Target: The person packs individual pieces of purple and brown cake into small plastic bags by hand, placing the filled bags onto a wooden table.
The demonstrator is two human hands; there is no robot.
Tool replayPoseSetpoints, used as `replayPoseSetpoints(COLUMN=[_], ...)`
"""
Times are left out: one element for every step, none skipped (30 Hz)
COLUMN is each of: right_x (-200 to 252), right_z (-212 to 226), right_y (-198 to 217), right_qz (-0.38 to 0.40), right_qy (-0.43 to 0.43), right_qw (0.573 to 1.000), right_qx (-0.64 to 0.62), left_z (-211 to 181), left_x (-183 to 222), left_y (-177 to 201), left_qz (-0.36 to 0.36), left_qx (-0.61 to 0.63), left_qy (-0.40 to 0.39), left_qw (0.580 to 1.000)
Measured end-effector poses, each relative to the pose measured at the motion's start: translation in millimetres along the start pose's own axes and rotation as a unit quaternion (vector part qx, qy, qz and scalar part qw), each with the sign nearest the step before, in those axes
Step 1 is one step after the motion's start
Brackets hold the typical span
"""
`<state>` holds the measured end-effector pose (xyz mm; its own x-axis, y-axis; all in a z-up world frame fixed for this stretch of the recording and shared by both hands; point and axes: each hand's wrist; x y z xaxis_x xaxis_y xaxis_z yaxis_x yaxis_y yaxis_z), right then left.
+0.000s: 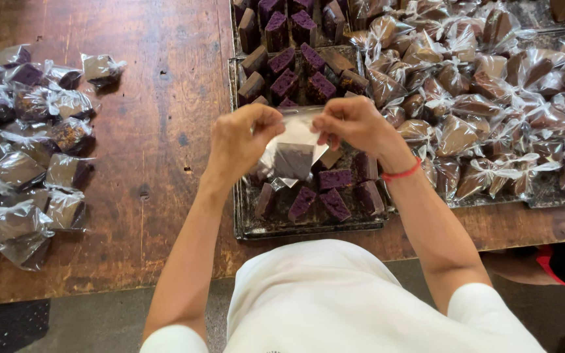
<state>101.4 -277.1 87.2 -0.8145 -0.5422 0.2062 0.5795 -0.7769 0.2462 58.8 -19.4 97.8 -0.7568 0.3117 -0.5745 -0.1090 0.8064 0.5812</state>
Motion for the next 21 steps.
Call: replayPoseSetpoints(right_x=[-8,-12,-10,2,17,25,28,27,25,20,20,22,19,17,16,14,12,11,13,14,13], right_z=[0,3,7,9,9,9,10,10,7,4,0,-4,-3,-1,1,3,7,11,13,15,16], right_y=[-7,-12,-11,-12,-18,-24,-26,-26,-27,-29,-32,-35,-36,-37,-41,-47,-51,-52,-54,-56,-56], right_qz=[-0.065,-0.129,-0.131,-0.112,-0.088,-0.088,0.002,0.094,0.095,0.068,0.041,0.043,-0.013,-0.069,-0.068,-0.11,-0.152,-0.151,-0.123,-0.095,-0.093], right_qy=[-0.04,-0.081,-0.073,0.011,0.088,0.088,0.1,0.109,0.107,0.096,0.08,0.074,0.094,0.112,0.113,0.144,0.175,0.177,0.218,0.258,0.255], right_qw=[0.997,0.987,0.987,0.991,0.974,0.974,0.943,0.889,0.888,0.894,0.898,0.897,0.957,0.985,0.986,0.983,0.964,0.964,0.954,0.94,0.941], right_qx=[0.025,0.05,0.051,-0.069,-0.19,-0.19,-0.317,-0.435,-0.436,-0.433,-0.431,-0.434,-0.274,-0.107,-0.106,0.012,0.129,0.13,0.167,0.203,0.202], left_z=[2,3,7,8,1,-6,-11,-16,-21,-17,-10,-8,-10,-12,-13,-12,-7,-2,2,7,10], left_x=[3,5,1,3,18,31,37,40,44,41,34,31,29,27,27,27,25,25,28,31,35], left_y=[-5,-13,-18,-20,-25,-30,-36,-42,-44,-40,-33,-26,-22,-18,-17,-17,-17,-18,-22,-26,-30], left_qz=[-0.001,-0.02,-0.042,-0.046,-0.12,-0.188,-0.19,-0.217,-0.238,-0.239,-0.22,-0.192,-0.194,-0.124,-0.042,-0.044,-0.035,-0.021,-0.021,-0.021,-0.02], left_qx=[-0.001,-0.046,-0.094,-0.098,0.099,0.293,0.292,0.453,0.599,0.599,0.471,0.332,0.331,0.044,-0.246,-0.246,-0.065,0.121,0.12,0.21,0.299], left_qy=[0.001,0.011,0.013,0.007,0.039,0.07,0.066,0.083,0.103,0.105,0.096,0.086,0.085,0.038,-0.011,-0.01,0.141,0.283,0.284,0.252,0.221], left_qw=[1.0,0.999,0.995,0.994,0.987,0.935,0.935,0.861,0.757,0.757,0.849,0.92,0.92,0.991,0.968,0.968,0.987,0.951,0.951,0.944,0.928])
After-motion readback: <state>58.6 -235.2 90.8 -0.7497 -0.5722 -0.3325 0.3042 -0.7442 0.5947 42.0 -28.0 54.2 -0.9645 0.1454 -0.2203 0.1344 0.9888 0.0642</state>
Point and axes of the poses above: each hand's wrist, its own x-axis away from the middle knuckle, its own y-axis out of the back of the hand, z = x × y, and after that the axes turned 13 degrees about -y, right-handed
